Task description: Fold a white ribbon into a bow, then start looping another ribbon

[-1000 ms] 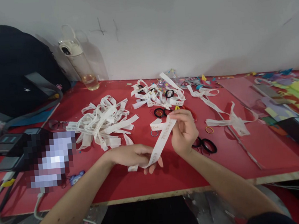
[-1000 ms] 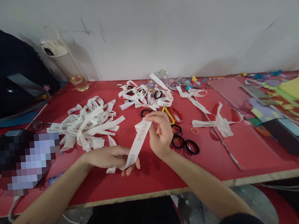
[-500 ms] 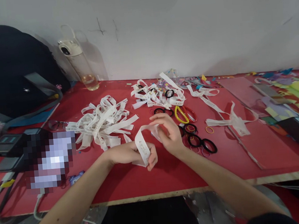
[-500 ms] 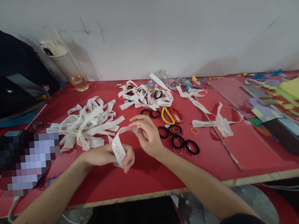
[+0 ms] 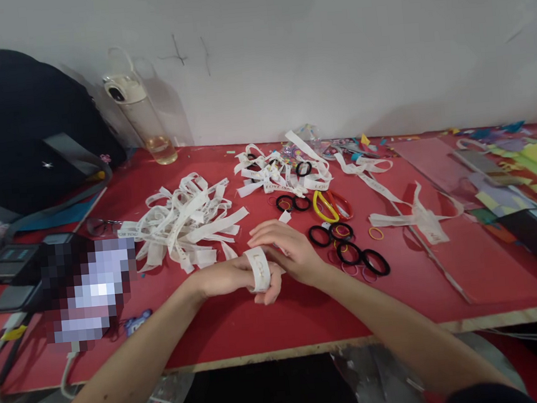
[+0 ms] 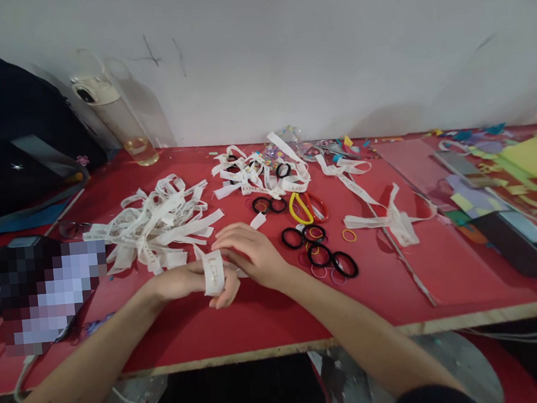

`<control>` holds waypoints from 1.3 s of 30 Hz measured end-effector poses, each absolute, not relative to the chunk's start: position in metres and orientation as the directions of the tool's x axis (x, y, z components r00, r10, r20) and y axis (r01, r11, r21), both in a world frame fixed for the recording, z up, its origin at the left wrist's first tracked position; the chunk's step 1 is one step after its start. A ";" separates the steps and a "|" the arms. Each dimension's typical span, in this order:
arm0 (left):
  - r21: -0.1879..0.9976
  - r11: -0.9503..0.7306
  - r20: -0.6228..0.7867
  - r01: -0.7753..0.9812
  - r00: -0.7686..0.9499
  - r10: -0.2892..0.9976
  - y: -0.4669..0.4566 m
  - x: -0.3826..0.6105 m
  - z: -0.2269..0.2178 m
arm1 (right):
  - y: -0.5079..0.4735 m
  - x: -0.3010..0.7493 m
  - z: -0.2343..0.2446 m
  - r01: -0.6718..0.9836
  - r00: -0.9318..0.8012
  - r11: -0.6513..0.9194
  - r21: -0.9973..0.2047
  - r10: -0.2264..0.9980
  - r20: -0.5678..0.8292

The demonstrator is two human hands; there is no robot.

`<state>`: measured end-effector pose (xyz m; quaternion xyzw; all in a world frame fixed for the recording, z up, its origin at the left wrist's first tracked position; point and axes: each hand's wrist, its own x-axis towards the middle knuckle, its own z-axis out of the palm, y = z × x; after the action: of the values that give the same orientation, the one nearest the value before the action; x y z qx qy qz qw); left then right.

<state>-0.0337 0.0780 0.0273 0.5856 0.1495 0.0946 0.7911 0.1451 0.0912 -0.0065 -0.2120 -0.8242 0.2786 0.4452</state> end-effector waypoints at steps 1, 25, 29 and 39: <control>0.954 0.296 -0.134 0.035 0.938 0.319 0.078 -0.034 0.027 | 0.090 0.146 -0.004 0.106 -0.482 0.743 -0.661 0.620 0.619; 0.939 0.327 -0.208 0.109 0.936 0.285 0.077 -0.027 0.017 | 0.080 0.150 0.001 0.195 -0.340 0.909 -0.369 0.415 0.843; 0.929 0.351 -0.218 0.115 0.939 0.268 0.075 -0.029 0.019 | 0.080 0.151 0.000 0.236 -0.317 0.880 -0.413 0.471 0.823; 0.944 0.325 -0.074 -0.058 0.922 0.380 0.074 -0.035 0.026 | 0.082 0.148 -0.002 0.255 -0.351 0.851 -0.459 0.524 0.776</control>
<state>-0.0346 0.0735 0.0264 0.5648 0.1426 0.1367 0.8013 0.1478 0.0823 -0.0019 -0.2400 -0.8114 0.1300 0.5168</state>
